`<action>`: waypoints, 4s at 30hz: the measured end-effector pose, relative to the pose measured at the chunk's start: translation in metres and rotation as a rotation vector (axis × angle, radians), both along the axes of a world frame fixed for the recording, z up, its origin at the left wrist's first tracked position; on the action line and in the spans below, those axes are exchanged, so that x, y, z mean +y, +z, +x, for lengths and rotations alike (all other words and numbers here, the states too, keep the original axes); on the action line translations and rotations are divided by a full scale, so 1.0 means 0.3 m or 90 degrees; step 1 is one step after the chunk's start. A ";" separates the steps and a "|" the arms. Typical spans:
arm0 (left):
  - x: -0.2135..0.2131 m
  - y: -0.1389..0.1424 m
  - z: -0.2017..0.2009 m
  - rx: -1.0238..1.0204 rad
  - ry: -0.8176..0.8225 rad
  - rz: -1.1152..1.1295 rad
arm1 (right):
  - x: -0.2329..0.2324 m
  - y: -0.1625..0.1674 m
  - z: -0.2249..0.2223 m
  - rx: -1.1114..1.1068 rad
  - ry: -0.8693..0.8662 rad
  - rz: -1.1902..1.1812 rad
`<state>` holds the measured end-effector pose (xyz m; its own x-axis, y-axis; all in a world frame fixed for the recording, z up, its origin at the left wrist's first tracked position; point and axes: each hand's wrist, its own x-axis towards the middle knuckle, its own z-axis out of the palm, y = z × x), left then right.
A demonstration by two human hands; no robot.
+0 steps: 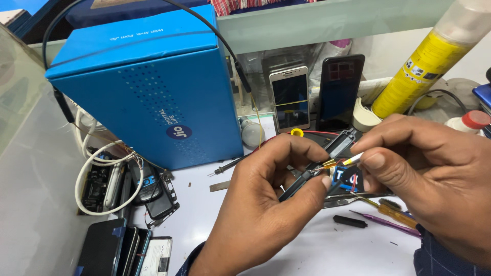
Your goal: The person repairs a neckband earphone at a workbench. They work on the cable and its connector, use a screwdriver on the earphone piece, fit a small component and heat-shrink tubing over the wire joint, and brush the assembled cable.
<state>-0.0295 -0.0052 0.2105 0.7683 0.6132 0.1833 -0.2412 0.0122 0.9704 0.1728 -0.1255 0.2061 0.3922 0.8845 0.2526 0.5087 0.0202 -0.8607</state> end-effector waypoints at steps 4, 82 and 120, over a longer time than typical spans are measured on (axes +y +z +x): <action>-0.002 -0.002 0.001 -0.005 0.001 0.006 | -0.002 -0.002 -0.002 0.013 -0.030 -0.014; 0.005 0.018 -0.009 -0.040 0.038 -0.108 | 0.010 -0.013 0.007 -0.022 0.192 0.049; -0.010 -0.003 0.005 -0.053 0.065 -0.105 | 0.018 -0.039 -0.025 -0.013 0.118 0.014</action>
<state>-0.0279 -0.0080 0.2096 0.6865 0.7147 0.1343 -0.3291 0.1407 0.9338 0.1653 -0.1202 0.1945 0.2181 0.9352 0.2789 0.5114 0.1339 -0.8488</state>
